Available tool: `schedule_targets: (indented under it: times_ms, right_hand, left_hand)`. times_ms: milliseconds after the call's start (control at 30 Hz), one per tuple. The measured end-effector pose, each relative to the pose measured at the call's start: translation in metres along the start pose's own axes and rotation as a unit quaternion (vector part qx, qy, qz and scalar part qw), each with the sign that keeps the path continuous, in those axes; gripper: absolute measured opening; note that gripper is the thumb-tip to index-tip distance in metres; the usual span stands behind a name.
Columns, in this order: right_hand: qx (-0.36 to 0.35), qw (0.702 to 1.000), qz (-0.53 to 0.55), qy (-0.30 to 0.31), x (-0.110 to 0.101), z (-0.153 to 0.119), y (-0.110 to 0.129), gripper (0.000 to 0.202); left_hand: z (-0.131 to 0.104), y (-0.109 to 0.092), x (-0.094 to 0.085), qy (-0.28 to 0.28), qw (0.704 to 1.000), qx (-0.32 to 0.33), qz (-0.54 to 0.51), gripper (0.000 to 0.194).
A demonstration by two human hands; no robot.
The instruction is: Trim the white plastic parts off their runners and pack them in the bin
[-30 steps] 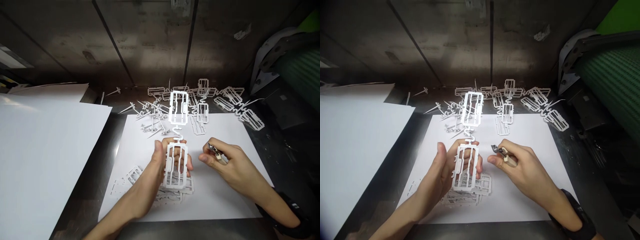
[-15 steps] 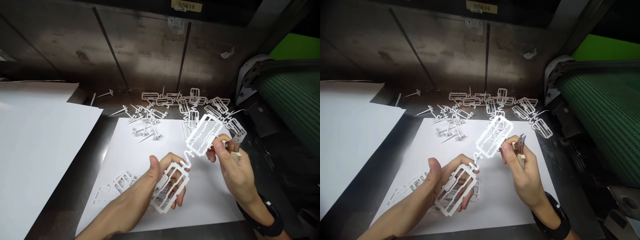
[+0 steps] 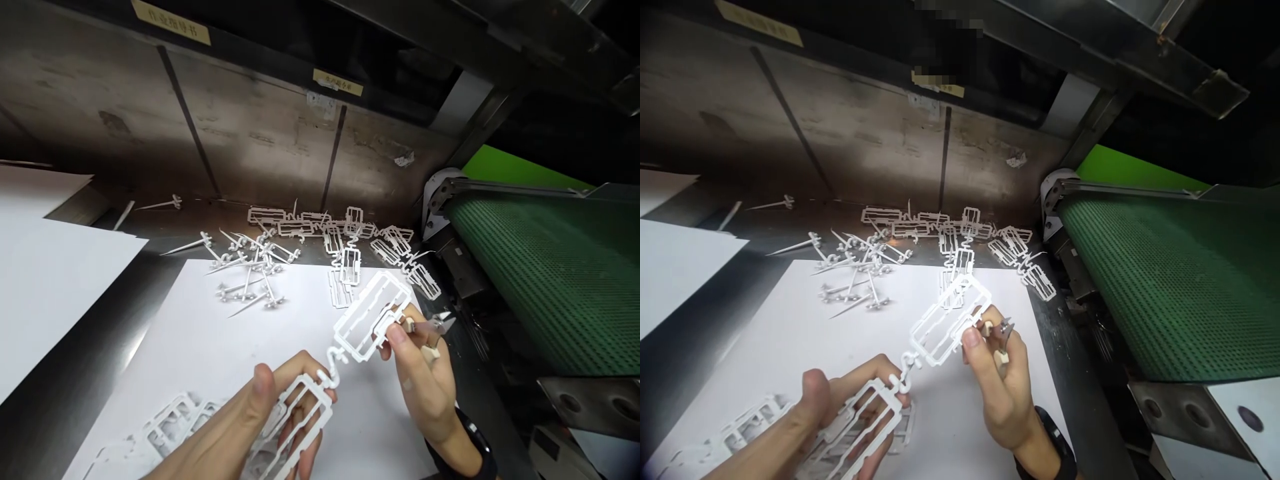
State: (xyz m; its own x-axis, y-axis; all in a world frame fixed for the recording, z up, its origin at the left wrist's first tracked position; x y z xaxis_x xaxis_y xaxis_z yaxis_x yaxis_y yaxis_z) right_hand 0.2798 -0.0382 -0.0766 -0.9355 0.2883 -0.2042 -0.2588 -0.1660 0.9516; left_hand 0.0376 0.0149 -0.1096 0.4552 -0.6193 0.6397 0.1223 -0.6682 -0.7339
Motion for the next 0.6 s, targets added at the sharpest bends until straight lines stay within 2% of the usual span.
schedule_targets:
  times_ms: [267, 600]
  right_hand:
    - [-0.016, 0.997, 0.073, -0.008, 0.000, -0.001, -0.012, 0.025]
    - [-0.004, 0.997, 0.082, 0.008, -0.001, 0.001, -0.012, 0.025]
  left_hand:
    - [0.006, 0.001, -0.004, 0.036, 0.998, 0.003, -0.042, 0.098]
    - [0.006, -0.003, 0.000, 0.032, 0.999, 0.024, -0.029, 0.095]
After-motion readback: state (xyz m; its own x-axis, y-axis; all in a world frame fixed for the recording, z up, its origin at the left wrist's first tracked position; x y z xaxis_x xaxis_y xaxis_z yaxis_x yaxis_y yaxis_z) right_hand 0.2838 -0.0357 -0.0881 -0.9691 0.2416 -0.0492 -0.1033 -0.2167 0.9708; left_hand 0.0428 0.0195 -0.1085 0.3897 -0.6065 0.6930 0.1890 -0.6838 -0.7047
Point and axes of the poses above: each hand's wrist, its own z-axis towards the middle knuckle, its own x-axis out of the palm, y = z × x, the point moved 1 cm from there along z, towards the middle knuckle, and after that the axes turned 5 degrees about -z, right-handed, at the moved point
